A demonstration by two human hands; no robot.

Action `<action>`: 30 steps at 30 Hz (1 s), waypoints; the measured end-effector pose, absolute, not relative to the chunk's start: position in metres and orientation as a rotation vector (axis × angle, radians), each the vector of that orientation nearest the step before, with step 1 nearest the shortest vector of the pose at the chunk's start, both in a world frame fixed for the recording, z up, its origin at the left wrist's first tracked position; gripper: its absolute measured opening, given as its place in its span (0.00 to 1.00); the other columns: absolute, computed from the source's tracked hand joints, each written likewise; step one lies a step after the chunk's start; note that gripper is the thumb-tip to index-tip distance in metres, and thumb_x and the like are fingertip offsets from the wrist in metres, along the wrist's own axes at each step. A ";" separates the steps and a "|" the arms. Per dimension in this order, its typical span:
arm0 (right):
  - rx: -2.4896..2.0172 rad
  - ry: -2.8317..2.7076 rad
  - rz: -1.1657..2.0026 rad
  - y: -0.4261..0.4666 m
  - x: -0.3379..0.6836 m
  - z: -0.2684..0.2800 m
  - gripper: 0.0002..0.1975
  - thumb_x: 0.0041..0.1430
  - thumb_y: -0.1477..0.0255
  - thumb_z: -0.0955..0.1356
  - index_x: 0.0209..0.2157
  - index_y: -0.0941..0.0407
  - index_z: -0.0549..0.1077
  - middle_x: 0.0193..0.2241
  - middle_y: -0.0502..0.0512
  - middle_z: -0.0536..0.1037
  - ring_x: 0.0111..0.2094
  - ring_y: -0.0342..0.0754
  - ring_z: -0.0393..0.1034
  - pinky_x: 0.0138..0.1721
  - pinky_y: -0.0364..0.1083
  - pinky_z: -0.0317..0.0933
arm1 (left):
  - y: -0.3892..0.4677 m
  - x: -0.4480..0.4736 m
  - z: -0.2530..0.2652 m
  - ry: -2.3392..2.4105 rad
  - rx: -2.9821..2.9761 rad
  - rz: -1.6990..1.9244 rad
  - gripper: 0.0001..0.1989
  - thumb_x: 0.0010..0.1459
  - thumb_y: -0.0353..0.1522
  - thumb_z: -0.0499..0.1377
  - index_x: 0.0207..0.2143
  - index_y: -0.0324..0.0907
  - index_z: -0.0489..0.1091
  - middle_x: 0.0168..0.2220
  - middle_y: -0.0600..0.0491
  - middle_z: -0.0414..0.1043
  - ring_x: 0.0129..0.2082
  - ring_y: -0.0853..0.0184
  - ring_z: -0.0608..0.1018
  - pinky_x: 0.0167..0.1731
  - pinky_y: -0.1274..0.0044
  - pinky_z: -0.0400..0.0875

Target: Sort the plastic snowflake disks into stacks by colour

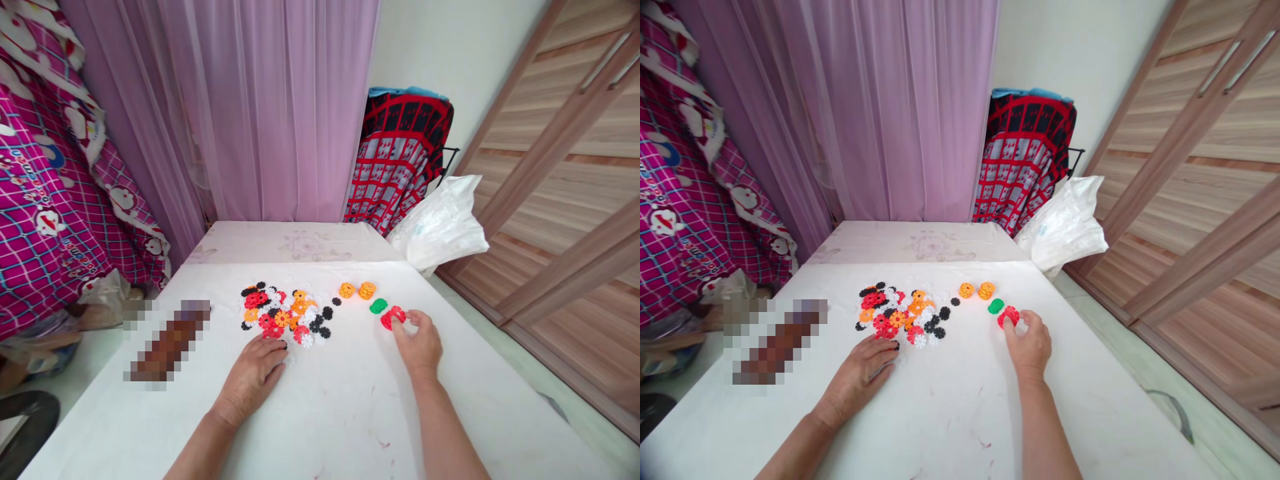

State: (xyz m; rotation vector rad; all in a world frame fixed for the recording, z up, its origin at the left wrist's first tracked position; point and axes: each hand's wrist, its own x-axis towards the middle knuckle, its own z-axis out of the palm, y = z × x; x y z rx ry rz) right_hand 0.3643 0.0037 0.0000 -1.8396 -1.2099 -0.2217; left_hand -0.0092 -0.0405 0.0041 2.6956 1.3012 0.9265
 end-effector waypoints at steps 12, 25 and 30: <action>-1.976 -1.322 -0.225 0.004 0.373 -0.008 0.21 0.50 0.58 0.65 0.43 0.55 0.70 0.37 0.59 0.79 0.38 0.55 0.68 0.40 0.50 0.58 | -0.040 -0.017 0.005 1.435 2.565 1.154 0.11 0.62 0.35 0.54 0.41 0.47 0.76 0.44 0.50 0.80 0.44 0.63 0.80 0.49 0.66 0.75; -1.666 -1.544 -0.335 -0.002 0.345 -0.001 0.14 0.59 0.64 0.61 0.37 0.56 0.74 0.37 0.60 0.78 0.40 0.54 0.68 0.46 0.52 0.60 | -0.036 -0.041 -0.008 1.885 2.256 1.192 0.14 0.63 0.38 0.50 0.40 0.47 0.76 0.41 0.51 0.81 0.42 0.59 0.81 0.50 0.60 0.72; -1.349 -1.934 -0.111 -0.007 0.274 -0.001 0.12 0.62 0.70 0.61 0.38 0.52 0.76 0.36 0.54 0.78 0.39 0.49 0.70 0.44 0.47 0.62 | -0.039 -0.036 -0.003 1.794 2.340 1.006 0.14 0.62 0.38 0.52 0.45 0.50 0.75 0.46 0.52 0.79 0.50 0.56 0.77 0.54 0.55 0.66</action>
